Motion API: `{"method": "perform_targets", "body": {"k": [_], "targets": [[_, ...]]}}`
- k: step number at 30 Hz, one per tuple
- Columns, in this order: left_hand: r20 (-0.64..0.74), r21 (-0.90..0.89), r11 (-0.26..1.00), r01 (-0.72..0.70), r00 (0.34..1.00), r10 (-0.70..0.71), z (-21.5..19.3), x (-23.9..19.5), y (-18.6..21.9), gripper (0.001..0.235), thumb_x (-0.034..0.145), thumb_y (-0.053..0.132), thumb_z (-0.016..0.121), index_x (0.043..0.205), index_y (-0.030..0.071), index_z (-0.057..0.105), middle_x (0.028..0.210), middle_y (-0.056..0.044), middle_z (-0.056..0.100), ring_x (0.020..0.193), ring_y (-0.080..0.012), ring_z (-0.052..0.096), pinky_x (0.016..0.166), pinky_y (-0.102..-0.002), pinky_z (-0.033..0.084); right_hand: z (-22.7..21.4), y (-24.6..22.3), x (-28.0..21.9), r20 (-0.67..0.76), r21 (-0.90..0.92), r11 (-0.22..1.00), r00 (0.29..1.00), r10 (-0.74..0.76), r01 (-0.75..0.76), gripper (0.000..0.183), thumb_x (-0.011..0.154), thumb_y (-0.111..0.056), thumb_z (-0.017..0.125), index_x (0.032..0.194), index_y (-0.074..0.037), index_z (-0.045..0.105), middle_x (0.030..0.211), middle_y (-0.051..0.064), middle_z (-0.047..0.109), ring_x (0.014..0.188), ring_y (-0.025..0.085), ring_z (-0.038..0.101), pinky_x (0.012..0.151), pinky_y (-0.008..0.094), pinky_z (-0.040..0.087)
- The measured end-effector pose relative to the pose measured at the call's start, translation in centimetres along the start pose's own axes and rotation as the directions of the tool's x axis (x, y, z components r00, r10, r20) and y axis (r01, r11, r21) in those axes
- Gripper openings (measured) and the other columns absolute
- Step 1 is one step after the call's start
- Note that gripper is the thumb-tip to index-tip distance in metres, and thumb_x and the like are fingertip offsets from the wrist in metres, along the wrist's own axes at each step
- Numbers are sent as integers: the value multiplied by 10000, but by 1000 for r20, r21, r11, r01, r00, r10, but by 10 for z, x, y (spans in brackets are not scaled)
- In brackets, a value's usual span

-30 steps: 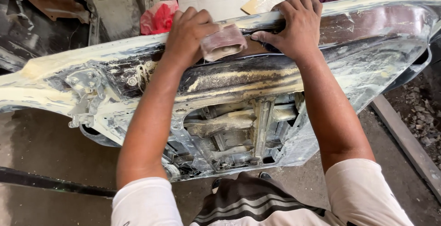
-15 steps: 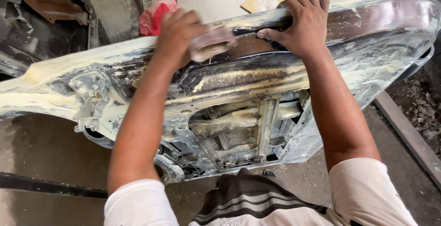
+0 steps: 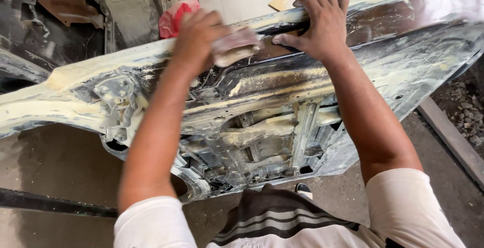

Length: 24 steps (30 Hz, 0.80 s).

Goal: The person sands the surface of a car door frame using a sanding block. They work on the edges and inner sections of the frame, removing material to smooth the surface.

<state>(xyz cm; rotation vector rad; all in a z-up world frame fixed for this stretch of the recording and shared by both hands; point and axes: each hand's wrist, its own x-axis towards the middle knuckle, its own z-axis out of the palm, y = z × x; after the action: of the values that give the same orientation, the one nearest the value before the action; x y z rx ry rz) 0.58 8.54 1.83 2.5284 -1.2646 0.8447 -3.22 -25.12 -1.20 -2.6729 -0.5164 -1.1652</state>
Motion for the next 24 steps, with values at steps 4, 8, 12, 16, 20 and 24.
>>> {"method": "perform_targets", "body": {"k": [4,8,12,16,20,24], "targets": [[42,-56,989,135,990,-132,-20,-31,-19,411,677,162,925,1067,217,808,1100,15,692,1052,-215,583,1009,-405,396,-6,-19,6,-4,14,1000,1000,1,-1,862,727,-738,922,1224,-78,675,1183,70,606,1239,300,514,1161,484,281],[-85,-34,999,16,996,-19,31,3,-7,321,750,140,930,1030,237,808,1028,31,677,1020,-183,594,976,-402,412,2,-26,5,-36,-36,999,999,-5,4,875,687,-759,907,1199,-88,679,1173,71,607,1204,308,514,1138,484,280],[-101,-146,989,-32,995,18,25,33,26,393,677,161,925,1051,170,804,994,5,668,944,-211,584,830,-392,415,14,-11,-2,-45,-20,1000,999,12,-12,761,697,-625,892,1211,-105,680,1188,54,615,1230,285,519,1176,457,300],[-65,29,998,-58,996,59,-6,-22,-21,308,790,146,903,1069,240,814,1020,31,667,986,-172,583,941,-361,399,11,-20,0,-45,-18,999,999,26,-27,774,715,-667,902,1188,-96,679,1148,58,610,1226,286,518,1177,465,306],[-61,-55,998,34,997,-37,-17,-35,-28,283,762,208,926,1016,194,802,1014,3,677,987,-201,584,905,-413,397,6,-28,4,-52,-34,999,998,23,-25,873,675,-779,918,1137,-78,682,1140,76,605,1198,310,514,1138,481,302],[-141,-42,998,-50,989,43,43,21,2,332,700,143,904,1007,222,805,999,20,666,996,-180,583,954,-424,426,7,-24,4,-47,-31,999,999,17,-19,877,648,-742,916,1153,-65,677,1169,91,609,1210,311,513,1131,474,304]]}}
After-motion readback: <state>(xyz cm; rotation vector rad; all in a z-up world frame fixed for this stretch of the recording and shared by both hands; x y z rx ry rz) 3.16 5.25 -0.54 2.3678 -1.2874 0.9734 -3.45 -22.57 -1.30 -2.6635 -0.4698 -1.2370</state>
